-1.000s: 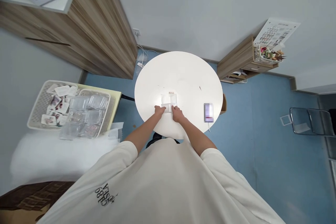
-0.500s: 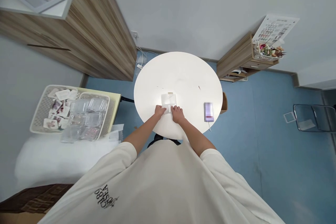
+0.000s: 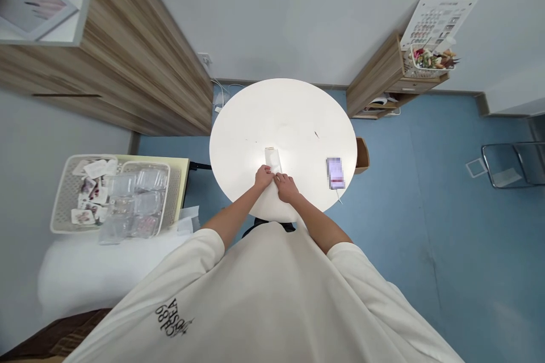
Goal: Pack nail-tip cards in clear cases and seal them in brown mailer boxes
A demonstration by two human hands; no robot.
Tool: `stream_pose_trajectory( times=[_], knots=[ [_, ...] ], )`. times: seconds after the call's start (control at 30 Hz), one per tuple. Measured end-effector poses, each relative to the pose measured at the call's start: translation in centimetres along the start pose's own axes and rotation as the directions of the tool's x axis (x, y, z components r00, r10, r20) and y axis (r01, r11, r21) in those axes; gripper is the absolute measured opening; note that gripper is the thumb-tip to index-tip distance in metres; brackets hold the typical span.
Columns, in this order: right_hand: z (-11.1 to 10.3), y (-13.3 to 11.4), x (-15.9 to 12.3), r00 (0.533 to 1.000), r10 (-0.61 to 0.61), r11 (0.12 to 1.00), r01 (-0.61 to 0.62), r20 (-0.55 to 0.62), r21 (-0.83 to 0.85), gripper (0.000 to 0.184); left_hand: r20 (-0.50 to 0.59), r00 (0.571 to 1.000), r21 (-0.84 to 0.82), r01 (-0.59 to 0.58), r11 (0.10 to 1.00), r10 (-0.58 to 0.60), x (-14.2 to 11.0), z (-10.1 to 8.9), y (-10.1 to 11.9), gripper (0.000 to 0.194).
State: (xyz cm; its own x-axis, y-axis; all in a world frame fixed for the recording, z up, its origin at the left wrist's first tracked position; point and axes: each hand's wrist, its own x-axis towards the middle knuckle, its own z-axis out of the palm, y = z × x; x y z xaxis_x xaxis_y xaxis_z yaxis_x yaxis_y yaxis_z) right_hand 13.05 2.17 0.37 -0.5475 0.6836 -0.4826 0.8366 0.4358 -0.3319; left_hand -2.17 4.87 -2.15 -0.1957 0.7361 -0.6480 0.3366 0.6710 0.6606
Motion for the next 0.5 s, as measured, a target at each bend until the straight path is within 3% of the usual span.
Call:
stream_pose_trajectory(
  times=[0.13,0.27,0.4,0.5],
  knots=[
    [0.1,0.5,-0.9,0.999,-0.008,0.987,0.016,-0.053,0.162,0.074,0.038,0.999,0.082,-0.021,0.996,0.018,0.4,0.2,0.6,0.040],
    [-0.1,0.8,-1.3,0.995,0.055,0.951,-0.026,-0.085,0.308,0.072,0.081,0.996,0.059,-0.027,0.998,0.022,0.7,0.1,0.7,0.035],
    [0.2,1.0,-0.8,0.996,0.052,0.956,-0.029,-0.070,0.293,0.070,0.144,0.990,-0.010,-0.002,1.000,0.003,0.7,-0.3,0.6,0.039],
    [0.7,1.3,-0.4,0.997,0.052,0.972,-0.039,-0.051,0.232,0.064,0.139,0.986,0.113,-0.107,0.988,0.091,0.2,-0.9,0.5,0.042]
  ],
)
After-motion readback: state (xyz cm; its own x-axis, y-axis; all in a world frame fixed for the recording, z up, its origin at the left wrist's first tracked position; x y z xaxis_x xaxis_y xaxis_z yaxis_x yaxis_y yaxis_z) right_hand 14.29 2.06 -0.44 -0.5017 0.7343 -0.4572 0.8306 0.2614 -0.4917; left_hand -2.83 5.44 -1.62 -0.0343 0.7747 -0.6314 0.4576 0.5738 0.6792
